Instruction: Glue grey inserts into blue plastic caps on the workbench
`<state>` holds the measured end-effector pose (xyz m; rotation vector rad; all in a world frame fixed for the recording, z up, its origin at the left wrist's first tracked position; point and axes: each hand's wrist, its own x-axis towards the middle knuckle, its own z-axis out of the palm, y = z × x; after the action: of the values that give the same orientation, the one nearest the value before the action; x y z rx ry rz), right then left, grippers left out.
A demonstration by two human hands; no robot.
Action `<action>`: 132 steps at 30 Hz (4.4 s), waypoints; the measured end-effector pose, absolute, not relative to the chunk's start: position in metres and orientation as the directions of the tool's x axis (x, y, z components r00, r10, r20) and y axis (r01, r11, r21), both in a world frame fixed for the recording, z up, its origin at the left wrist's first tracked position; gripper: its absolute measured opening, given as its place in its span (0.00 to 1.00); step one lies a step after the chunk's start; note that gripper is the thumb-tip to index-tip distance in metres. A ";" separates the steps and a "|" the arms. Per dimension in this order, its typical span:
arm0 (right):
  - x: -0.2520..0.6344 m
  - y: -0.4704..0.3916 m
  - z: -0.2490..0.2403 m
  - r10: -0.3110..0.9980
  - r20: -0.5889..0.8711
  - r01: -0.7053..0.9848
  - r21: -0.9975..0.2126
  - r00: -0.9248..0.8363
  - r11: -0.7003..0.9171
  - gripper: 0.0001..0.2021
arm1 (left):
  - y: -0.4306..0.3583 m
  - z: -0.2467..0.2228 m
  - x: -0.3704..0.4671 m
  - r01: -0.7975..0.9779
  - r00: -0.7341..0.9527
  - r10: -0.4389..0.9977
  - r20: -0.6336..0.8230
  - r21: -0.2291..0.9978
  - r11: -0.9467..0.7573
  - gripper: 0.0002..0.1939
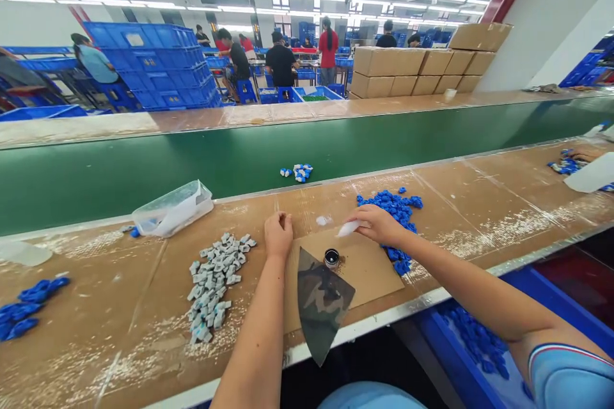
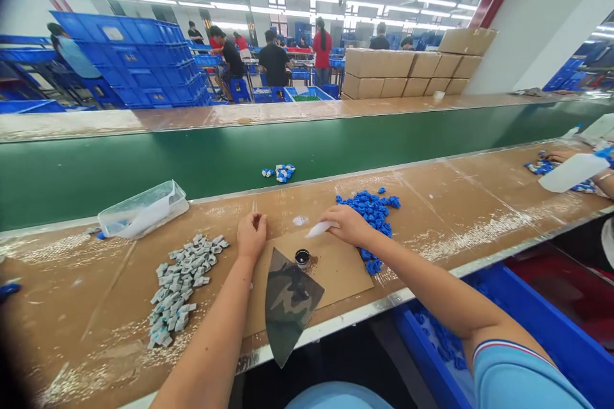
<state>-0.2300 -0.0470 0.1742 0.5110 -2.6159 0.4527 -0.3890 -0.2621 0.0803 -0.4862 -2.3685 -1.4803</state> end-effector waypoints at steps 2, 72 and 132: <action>-0.220 -0.048 0.178 -0.448 0.505 -0.503 0.032 -0.738 0.864 0.07 | -0.263 0.083 -0.388 0.434 -0.898 0.128 0.421 0.800 0.415 0.12; -0.198 -0.104 0.241 -0.776 0.371 -0.486 0.620 -0.510 0.616 0.14 | -0.263 0.093 -0.379 0.411 -0.909 0.138 0.394 0.791 0.452 0.15; -0.315 -0.079 0.160 0.271 0.145 0.145 -0.567 -0.952 0.811 0.10 | -0.265 0.107 -0.376 0.361 -0.931 0.142 0.335 0.801 0.477 0.22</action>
<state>-0.3152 -0.0790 0.1598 -0.3231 -2.7778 0.8444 -0.3757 -0.2655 0.1066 -0.4334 -2.5015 -1.4375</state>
